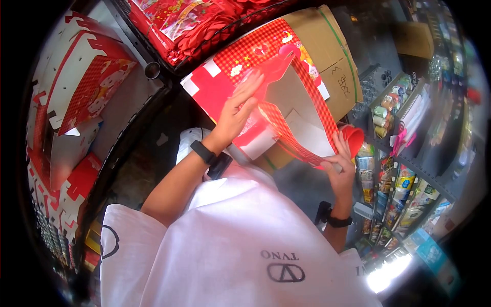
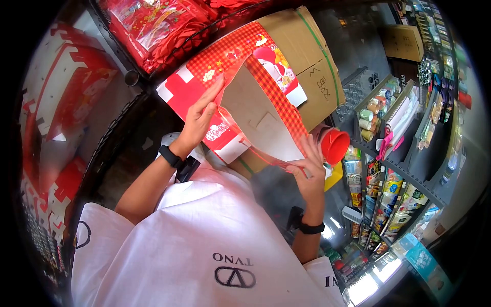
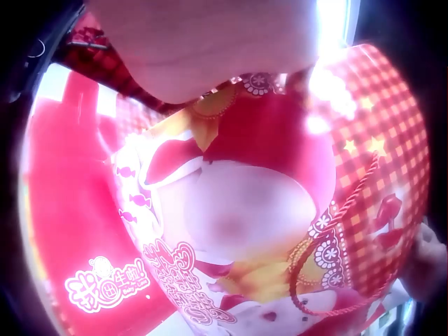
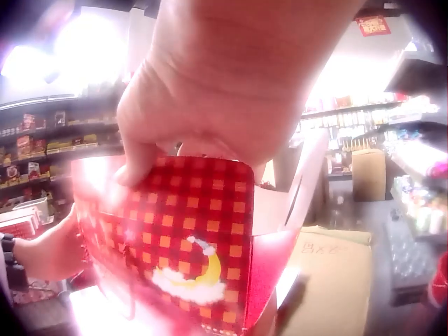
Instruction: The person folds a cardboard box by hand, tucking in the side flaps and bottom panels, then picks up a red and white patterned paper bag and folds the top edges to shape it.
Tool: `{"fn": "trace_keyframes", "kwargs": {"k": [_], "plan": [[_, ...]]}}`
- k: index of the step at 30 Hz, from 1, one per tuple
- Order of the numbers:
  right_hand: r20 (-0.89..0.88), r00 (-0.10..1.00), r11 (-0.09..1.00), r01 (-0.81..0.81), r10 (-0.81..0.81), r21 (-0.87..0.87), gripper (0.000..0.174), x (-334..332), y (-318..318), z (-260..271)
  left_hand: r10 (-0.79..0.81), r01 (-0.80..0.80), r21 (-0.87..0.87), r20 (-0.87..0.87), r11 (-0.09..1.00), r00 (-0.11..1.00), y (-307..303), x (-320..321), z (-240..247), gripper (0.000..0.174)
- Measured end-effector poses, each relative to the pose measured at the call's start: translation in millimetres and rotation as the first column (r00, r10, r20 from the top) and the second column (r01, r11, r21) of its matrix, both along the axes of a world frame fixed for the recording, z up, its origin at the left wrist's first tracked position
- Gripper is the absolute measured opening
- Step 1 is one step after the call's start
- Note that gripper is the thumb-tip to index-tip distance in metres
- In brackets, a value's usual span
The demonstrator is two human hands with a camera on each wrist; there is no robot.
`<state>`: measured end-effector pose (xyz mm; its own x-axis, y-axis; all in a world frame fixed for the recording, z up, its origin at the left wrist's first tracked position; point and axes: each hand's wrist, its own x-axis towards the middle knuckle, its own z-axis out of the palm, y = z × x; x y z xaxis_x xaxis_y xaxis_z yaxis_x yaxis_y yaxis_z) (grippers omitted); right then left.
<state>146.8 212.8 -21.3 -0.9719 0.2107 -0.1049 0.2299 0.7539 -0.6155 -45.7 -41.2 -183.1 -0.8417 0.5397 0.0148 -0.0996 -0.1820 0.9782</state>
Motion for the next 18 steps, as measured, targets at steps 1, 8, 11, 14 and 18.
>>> {"fn": "trace_keyframes", "kwargs": {"k": [1, 8, 11, 14, 18], "plan": [[-0.001, 1.000, 1.000, 0.004, -0.004, -0.005, 0.011, 1.2, 2.4, -1.4, -0.006, 0.006, 0.010, -0.002, 1.000, 1.000, -0.4, -0.1, 0.4, 0.055], [0.075, 0.988, 0.989, 0.140, -0.136, -0.051, 0.007, 2.2, -0.6, -5.5, -0.058, 0.054, -0.054, -0.077, 0.997, 0.995, -5.1, -12.0, 3.8, 0.058], [0.075, 0.983, 0.983, 0.174, -0.169, -0.063, 0.008, 1.0, -2.5, -10.0, 0.011, -0.023, -0.105, -0.118, 0.994, 0.993, 0.2, -7.2, 1.7, 0.061], [0.079, 0.981, 0.982, 0.183, -0.179, -0.055, 0.009, -0.8, -3.5, -9.8, 0.025, -0.052, -0.189, -0.140, 0.981, 0.990, 7.1, -1.9, -1.4, 0.064], [0.078, 0.976, 0.976, 0.208, -0.203, -0.067, 0.012, 2.0, -4.4, -10.2, -0.028, -0.017, -0.266, -0.164, 0.964, 0.986, 11.5, -5.5, -4.5, 0.067]]}}
